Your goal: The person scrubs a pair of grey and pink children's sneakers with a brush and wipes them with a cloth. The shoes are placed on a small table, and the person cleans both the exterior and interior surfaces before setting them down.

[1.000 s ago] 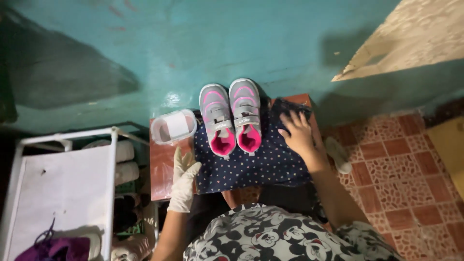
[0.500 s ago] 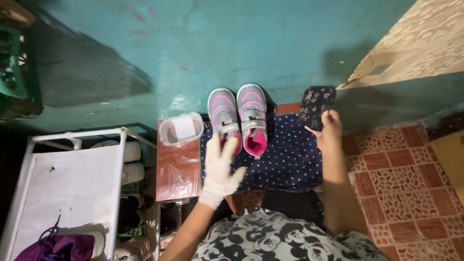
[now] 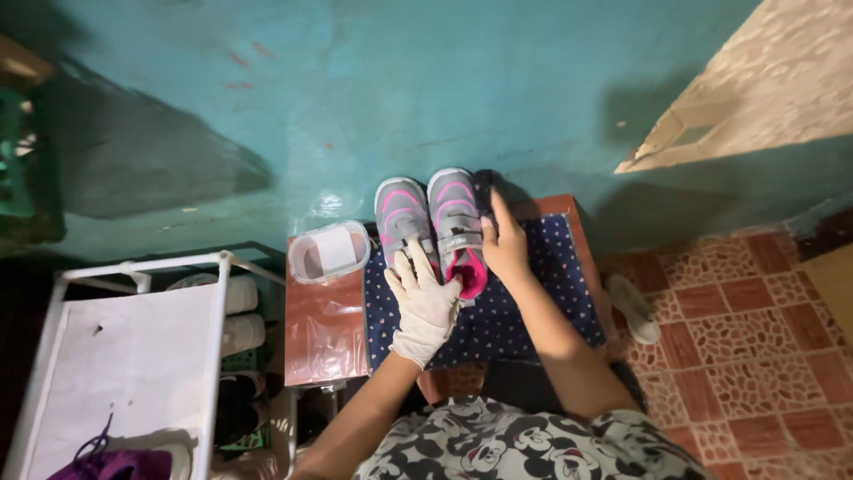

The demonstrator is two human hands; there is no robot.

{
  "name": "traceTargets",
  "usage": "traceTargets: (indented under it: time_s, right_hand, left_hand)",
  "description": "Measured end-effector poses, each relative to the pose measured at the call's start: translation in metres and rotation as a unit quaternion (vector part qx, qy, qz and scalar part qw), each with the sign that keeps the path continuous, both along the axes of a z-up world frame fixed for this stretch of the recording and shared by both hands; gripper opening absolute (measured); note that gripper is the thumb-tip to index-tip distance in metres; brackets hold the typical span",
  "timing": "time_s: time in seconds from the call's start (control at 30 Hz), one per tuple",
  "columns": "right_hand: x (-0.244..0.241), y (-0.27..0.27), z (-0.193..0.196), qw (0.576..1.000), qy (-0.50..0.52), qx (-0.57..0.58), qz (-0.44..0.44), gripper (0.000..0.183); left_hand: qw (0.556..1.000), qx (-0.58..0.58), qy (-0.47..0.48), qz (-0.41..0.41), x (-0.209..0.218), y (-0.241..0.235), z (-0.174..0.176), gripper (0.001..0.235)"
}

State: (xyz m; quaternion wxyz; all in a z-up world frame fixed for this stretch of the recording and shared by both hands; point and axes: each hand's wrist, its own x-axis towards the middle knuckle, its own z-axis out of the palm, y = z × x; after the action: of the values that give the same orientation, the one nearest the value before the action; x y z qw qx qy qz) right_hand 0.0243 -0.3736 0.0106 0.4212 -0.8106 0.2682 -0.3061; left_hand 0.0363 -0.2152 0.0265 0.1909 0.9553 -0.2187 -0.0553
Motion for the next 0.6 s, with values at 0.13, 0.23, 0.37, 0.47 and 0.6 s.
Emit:
traceTargets:
  time_s: [0.13,0.23,0.37,0.47,0.6]
  right_hand:
    - [-0.043,0.017,-0.036,0.997,-0.034,-0.071,0.022,0.051]
    - [-0.084,0.033,-0.052,0.999,0.002,0.005,0.051,0.048]
    - [-0.114,0.009,-0.104,0.986,0.089,0.120,0.068,0.036]
    - [-0.085,-0.018,0.001,0.996,-0.061,0.064,0.027,0.039]
    - [-0.025,-0.030,-0.021,0.990,-0.135,0.022,0.036,0.041]
  left_hand:
    - [0.997,0.039,-0.057,-0.020,-0.002,0.002,0.006,0.109]
    - [0.996,0.040,-0.079,-0.028,0.000,0.002,-0.007,0.110]
    - [0.998,0.030,-0.056,-0.013,0.002,0.002,-0.021,0.112]
    - [1.000,-0.007,0.003,0.022,0.001,-0.003,-0.003,0.120]
    - [1.000,0.006,0.002,0.023,-0.006,0.004,0.014,0.120]
